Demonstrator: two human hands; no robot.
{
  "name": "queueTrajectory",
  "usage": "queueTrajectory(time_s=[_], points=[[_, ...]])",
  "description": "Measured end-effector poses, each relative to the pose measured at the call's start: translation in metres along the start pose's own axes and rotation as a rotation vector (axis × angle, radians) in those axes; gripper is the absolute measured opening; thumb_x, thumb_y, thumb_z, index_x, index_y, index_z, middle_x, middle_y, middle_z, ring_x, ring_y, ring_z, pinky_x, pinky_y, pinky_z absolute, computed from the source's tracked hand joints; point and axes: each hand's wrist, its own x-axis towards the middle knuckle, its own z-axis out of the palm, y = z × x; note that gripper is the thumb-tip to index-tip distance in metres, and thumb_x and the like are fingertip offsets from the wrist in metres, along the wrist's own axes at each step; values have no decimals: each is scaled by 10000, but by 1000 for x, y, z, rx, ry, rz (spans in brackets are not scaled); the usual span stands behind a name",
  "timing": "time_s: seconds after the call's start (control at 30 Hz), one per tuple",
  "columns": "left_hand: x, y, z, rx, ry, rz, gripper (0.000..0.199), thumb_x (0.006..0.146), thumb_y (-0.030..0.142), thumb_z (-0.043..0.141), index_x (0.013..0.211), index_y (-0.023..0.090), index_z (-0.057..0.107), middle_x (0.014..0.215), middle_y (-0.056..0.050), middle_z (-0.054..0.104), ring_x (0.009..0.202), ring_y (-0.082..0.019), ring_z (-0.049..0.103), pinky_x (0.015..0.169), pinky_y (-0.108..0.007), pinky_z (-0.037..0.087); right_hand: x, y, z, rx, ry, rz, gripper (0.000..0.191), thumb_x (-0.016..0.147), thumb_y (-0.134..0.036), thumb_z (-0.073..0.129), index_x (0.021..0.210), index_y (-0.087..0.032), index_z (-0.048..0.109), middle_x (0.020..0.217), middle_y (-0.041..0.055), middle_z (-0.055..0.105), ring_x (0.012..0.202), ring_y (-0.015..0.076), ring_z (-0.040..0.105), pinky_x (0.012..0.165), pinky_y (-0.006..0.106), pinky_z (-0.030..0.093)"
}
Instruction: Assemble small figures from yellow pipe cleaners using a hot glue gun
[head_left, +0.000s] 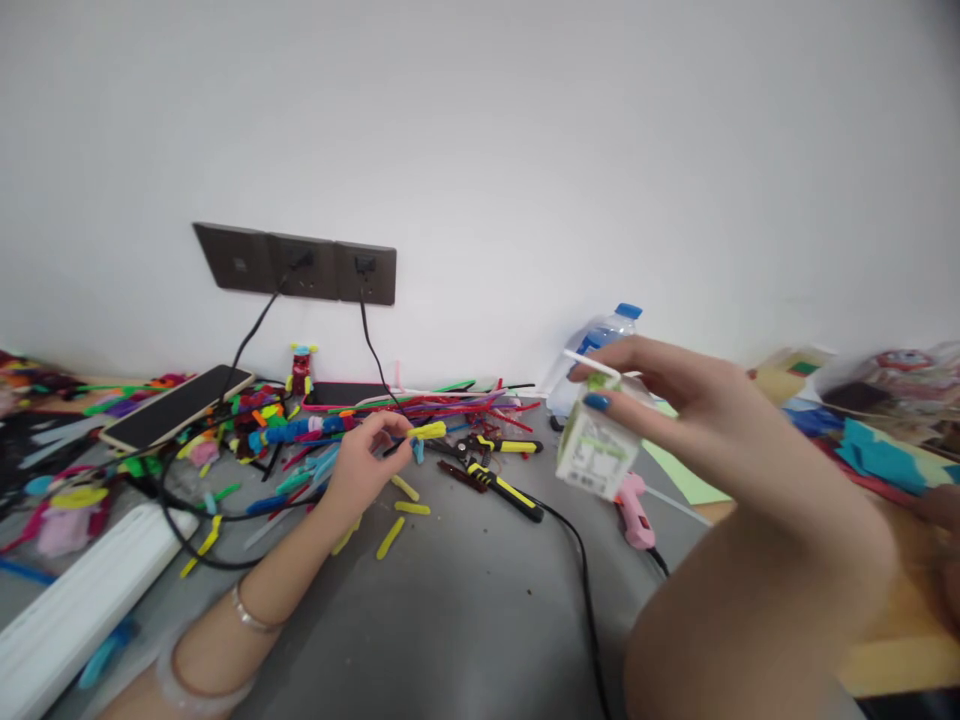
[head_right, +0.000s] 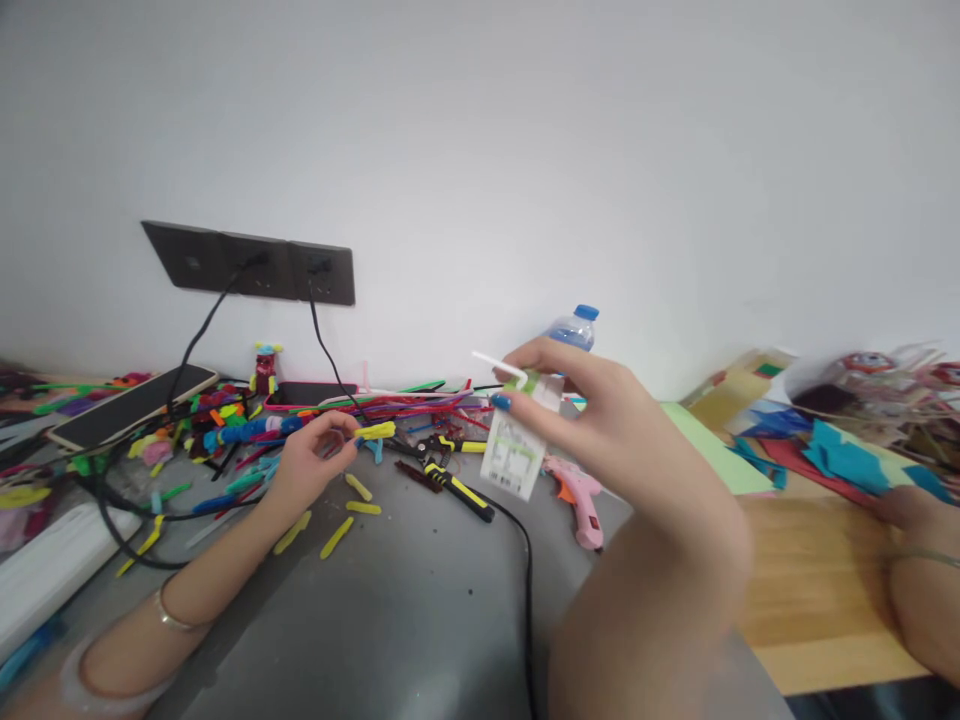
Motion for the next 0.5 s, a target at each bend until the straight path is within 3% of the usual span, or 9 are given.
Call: queueTrajectory(time_s=[0.13,0.27,0.5], points=[[0,0,0,0,-5,-1,81,724,183,599,794,190,638,792,-17,669,698,-148,601,637,-244,472,30,59,33,-19,81,216,208,829,-384,620,896,-198,684,895,69,717,804,239,645,731,357,482],[0,0,0,3,2,0,73,720,182,597,783,191,633,779,-18,665,706,-152,601,631,-244,464,48,107,70,-97,117,339,178,763,-310,662,872,-169,661,968,105,706,894,258,634,789,359,453],[0,0,-1,8,-8,-2,87,726,185,583,800,185,629,813,-23,672,707,-143,599,638,-243,471,52,136,103,-99,-53,432,101,730,-252,676,795,-176,661,863,61,711,776,205,634,662,276,421]])
